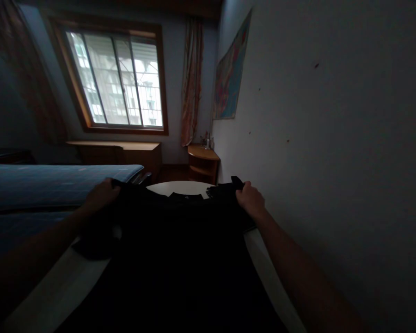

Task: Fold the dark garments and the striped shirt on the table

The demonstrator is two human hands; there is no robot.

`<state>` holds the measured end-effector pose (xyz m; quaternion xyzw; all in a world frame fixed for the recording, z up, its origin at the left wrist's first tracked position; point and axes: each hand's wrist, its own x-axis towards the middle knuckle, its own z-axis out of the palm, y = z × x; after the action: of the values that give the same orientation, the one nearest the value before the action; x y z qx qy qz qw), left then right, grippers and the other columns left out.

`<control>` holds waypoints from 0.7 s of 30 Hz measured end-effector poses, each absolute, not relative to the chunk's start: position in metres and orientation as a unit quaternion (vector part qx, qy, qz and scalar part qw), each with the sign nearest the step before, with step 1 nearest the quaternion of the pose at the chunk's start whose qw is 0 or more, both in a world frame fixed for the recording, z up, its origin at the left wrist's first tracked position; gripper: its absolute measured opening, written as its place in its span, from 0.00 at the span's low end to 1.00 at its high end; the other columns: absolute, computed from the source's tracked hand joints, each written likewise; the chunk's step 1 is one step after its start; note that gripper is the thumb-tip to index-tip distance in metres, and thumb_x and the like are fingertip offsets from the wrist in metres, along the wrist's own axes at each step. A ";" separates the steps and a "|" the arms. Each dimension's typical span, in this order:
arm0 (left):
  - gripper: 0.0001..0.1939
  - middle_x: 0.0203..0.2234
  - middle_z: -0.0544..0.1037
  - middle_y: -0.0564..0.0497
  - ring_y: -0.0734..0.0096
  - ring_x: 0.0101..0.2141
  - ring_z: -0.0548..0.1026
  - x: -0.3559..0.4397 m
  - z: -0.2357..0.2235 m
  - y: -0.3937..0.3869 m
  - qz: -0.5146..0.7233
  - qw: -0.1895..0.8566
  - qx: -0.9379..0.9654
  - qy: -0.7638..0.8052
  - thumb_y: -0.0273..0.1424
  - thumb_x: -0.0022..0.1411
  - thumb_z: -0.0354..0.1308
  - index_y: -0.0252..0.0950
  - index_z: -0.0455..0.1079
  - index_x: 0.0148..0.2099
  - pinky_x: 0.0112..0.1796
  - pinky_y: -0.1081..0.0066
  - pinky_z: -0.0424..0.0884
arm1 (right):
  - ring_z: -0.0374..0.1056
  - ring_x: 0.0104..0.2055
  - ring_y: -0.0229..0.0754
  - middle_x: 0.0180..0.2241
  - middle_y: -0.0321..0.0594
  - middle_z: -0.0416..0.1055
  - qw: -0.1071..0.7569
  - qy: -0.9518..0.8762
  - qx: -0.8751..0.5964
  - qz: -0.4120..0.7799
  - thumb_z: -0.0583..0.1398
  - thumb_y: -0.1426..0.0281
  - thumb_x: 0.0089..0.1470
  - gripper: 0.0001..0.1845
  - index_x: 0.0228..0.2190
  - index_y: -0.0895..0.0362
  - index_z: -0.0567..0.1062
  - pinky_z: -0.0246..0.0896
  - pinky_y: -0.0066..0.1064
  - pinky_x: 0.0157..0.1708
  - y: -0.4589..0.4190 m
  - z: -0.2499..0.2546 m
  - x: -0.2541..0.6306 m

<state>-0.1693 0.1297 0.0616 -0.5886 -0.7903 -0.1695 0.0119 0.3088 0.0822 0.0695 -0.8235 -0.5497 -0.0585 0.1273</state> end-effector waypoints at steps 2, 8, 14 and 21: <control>0.22 0.43 0.79 0.35 0.50 0.43 0.78 -0.176 0.055 0.130 -0.135 -0.004 -0.595 -0.792 0.37 0.62 0.51 0.29 0.65 0.54 0.38 0.63 0.72 | 0.73 0.47 0.56 0.45 0.58 0.74 0.079 -0.540 -0.837 -0.030 0.55 0.62 0.58 0.24 0.51 0.63 0.69 0.65 0.39 0.39 0.083 0.067 0.320; 0.20 0.57 0.68 0.36 0.45 0.55 0.68 -0.146 0.037 0.136 -0.161 0.148 -0.674 -0.706 0.33 0.62 0.51 0.32 0.70 0.54 0.52 0.54 0.66 | 0.64 0.56 0.60 0.53 0.61 0.68 0.071 -0.595 -0.792 -0.115 0.55 0.68 0.58 0.21 0.50 0.64 0.72 0.60 0.47 0.50 0.092 0.060 0.295; 0.17 0.55 0.72 0.43 0.58 0.53 0.71 -0.097 0.024 0.163 -0.113 0.097 -0.797 -0.585 0.28 0.65 0.49 0.37 0.71 0.54 0.54 0.61 0.65 | 0.67 0.55 0.52 0.51 0.54 0.72 0.053 -0.682 -0.721 -0.107 0.52 0.72 0.61 0.17 0.48 0.59 0.75 0.61 0.40 0.50 0.131 0.046 0.231; 0.18 0.45 0.78 0.36 0.54 0.47 0.76 -0.070 -0.016 0.184 -0.041 0.056 -0.792 -0.607 0.27 0.64 0.53 0.33 0.65 0.57 0.42 0.62 0.71 | 0.74 0.48 0.54 0.45 0.62 0.76 -0.018 -0.698 -0.716 -0.015 0.53 0.76 0.60 0.16 0.44 0.64 0.78 0.67 0.38 0.43 0.152 0.013 0.200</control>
<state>-0.0698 0.1839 -0.0157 -0.7920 -0.6065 -0.0413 0.0556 0.2003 0.1519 0.0134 -0.7157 -0.6980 -0.0148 -0.0180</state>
